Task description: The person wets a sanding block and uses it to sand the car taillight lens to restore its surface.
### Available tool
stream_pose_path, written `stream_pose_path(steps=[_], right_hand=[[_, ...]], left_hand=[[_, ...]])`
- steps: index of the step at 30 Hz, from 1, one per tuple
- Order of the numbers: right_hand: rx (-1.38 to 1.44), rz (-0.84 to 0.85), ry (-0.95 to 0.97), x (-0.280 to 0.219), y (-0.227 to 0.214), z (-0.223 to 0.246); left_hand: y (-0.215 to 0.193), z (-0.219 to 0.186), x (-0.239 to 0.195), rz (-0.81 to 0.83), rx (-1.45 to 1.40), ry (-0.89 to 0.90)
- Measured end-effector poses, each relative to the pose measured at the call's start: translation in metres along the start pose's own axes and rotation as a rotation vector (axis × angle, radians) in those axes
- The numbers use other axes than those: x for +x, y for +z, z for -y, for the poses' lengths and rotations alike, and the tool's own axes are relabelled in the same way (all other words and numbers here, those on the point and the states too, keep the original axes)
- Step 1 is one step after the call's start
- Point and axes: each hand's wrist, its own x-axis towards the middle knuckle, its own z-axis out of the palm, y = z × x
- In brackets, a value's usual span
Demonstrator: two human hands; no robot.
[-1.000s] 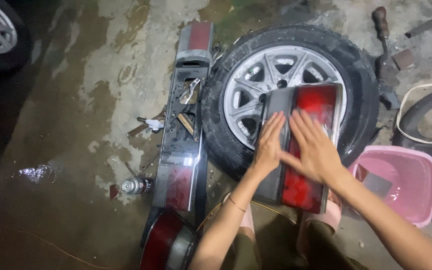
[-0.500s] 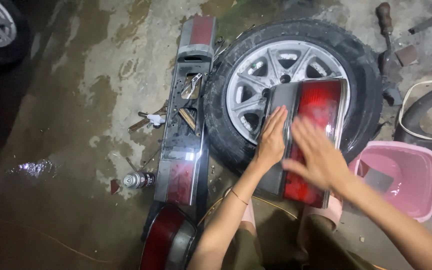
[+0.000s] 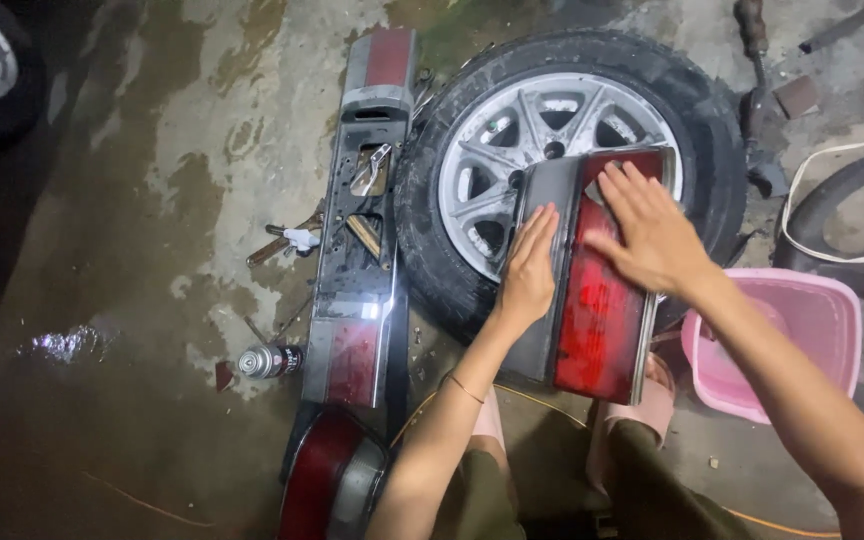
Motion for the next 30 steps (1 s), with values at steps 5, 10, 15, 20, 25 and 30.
stream_pose_path(steps=[5,10,15,20,25,30], right_hand=[[-0.028,-0.093,-0.320,-0.113,0.030,0.056],[-0.061,-0.022,-0.358,-0.135,0.038,0.050],[0.091,-0.124,-0.076,-0.037,0.021,-0.007],[0.237,-0.168,0.059,-0.010,0.012,-0.018],[0.195,-0.242,-0.168,-0.109,0.018,0.049],[-0.117,-0.009,-0.462,-0.167,0.036,0.062]], left_hand=[[0.004,0.004,-0.002,-0.003,-0.005,-0.011],[0.005,0.002,-0.003,-0.004,0.029,-0.015],[0.002,-0.002,0.000,-0.018,0.007,-0.002],[0.001,-0.002,0.001,-0.009,0.005,0.005],[-0.002,-0.005,0.002,-0.021,0.009,0.006],[-0.005,-0.009,0.001,0.100,-0.037,-0.131]])
